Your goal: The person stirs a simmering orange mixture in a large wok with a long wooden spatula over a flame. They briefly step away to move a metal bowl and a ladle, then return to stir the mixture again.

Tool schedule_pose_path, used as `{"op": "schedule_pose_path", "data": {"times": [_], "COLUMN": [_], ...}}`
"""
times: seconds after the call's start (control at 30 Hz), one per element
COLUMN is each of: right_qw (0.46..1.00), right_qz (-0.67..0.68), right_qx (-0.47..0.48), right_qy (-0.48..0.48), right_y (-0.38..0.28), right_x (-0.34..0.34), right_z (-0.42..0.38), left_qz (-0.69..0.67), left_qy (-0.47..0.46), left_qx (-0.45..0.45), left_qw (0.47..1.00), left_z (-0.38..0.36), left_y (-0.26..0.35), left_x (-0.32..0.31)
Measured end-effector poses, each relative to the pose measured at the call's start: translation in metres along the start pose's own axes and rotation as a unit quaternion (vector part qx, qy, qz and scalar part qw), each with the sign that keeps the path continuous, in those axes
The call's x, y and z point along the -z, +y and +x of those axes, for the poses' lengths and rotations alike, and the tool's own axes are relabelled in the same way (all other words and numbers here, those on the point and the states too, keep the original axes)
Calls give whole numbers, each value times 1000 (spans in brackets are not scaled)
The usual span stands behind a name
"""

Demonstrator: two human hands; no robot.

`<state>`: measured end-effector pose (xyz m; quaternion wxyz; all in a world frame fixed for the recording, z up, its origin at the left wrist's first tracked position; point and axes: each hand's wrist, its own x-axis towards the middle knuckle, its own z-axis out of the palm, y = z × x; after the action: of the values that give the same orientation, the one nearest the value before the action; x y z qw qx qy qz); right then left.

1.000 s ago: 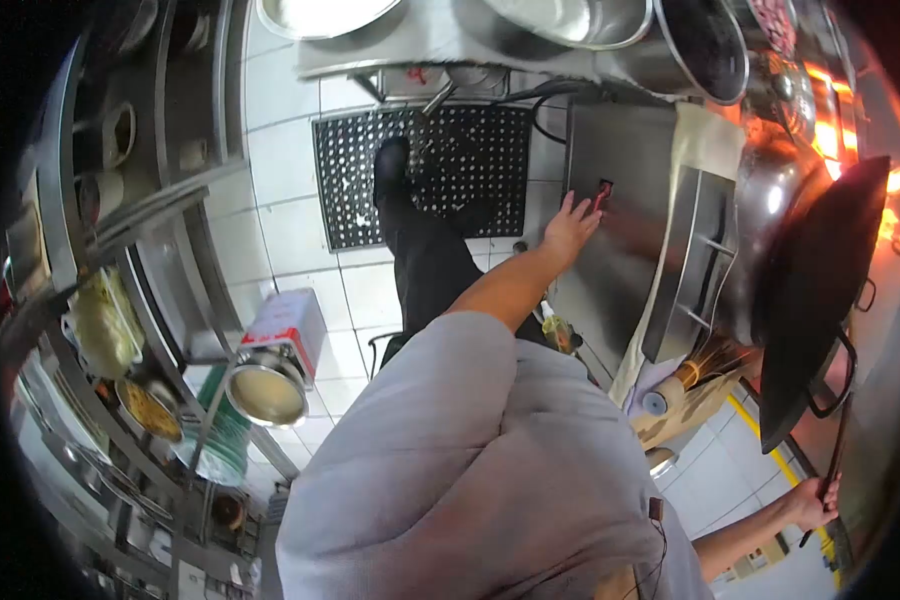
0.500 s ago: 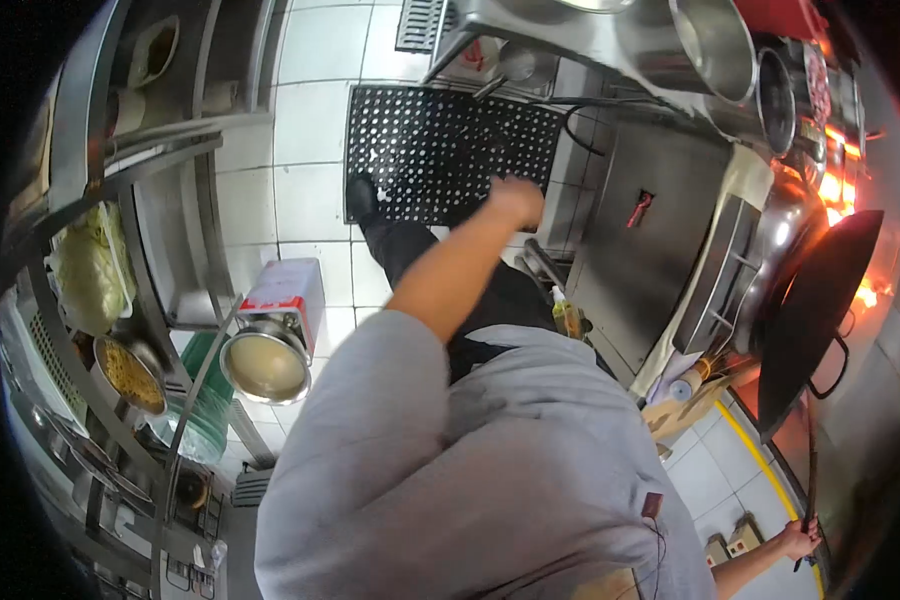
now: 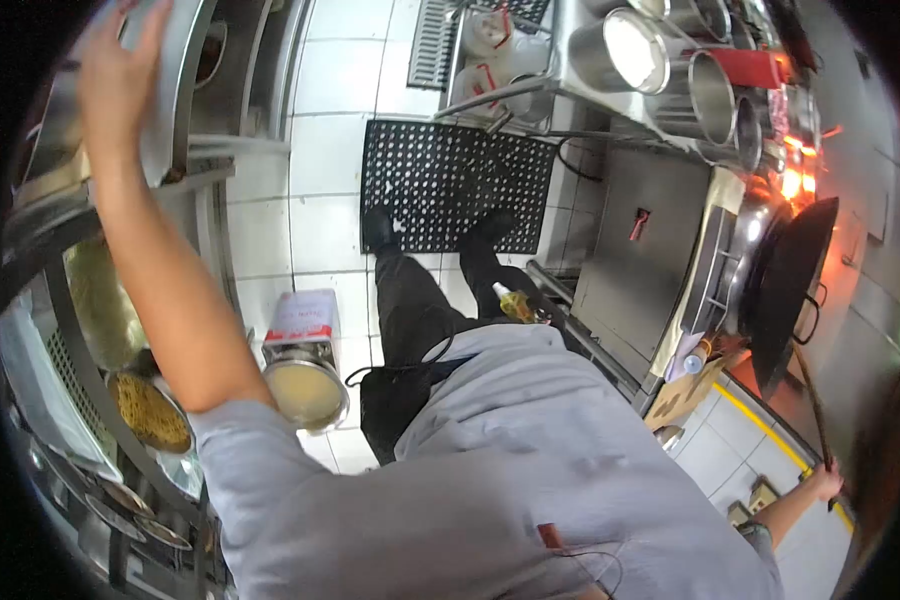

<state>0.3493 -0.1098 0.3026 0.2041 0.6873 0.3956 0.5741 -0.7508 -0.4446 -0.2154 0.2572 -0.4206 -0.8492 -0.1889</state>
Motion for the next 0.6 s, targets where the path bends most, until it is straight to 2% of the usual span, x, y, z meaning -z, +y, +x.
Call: {"op": "schedule_pose_path", "data": {"times": [0.03,0.07,0.1,0.13,0.17,0.2,0.23,0.27,0.3,0.33,0.4,0.43,0.47,0.5,0.53,0.57,0.6], "right_qw": [996,996,993,988,983,982,979,982,975,923,721,470,326,305,395,316,333], "right_qz": [22,15,69,122,157,167,193,170,208,360,646,805,842,866,819,854,847], "right_qx": [-1,-83,-90,-96,-74,-87,-47,-31,-68,-122,-216,-356,-423,-394,-409,-405,-397], "right_qy": [85,14,16,18,65,5,45,82,48,53,123,68,77,51,73,80,123], "right_y": [-9,-34,-40,-45,-65,-99,-99,-114,-141,-164,-208,-217,-245,-250,-256,-264,-271], "right_x": [-14,-6,-33,-64,-32,18,-29,-39,-4,-7,-12,9,131,74,82,87,84], "right_z": [-4,-7,0,10,-18,-40,-24,-25,-41,-45,-51,-41,-68,-54,-58,-58,-58], "left_qz": [-26,-35,-42,-12,15,13,6,13,20,21,23,23,15,14,14,10,28], "left_qy": [25,-32,-90,-96,-101,-99,-94,-94,-94,-98,-78,-90,-73,-75,-100,-103,-123], "left_qx": [8,52,96,89,80,82,83,86,88,87,76,85,62,68,96,99,121], "left_qw": [999,998,990,991,992,992,992,992,991,991,994,992,995,995,990,990,985], "left_z": [-10,-23,-37,-48,-55,-57,-55,-52,-51,-50,-51,-48,-51,-51,-48,-45,-43], "left_y": [2,3,5,10,15,18,23,29,33,35,35,40,33,35,41,46,52], "left_x": [-18,-27,-33,-34,-34,-33,-33,-31,-27,-26,-26,-23,-28,-28,-24,-20,-14]}}
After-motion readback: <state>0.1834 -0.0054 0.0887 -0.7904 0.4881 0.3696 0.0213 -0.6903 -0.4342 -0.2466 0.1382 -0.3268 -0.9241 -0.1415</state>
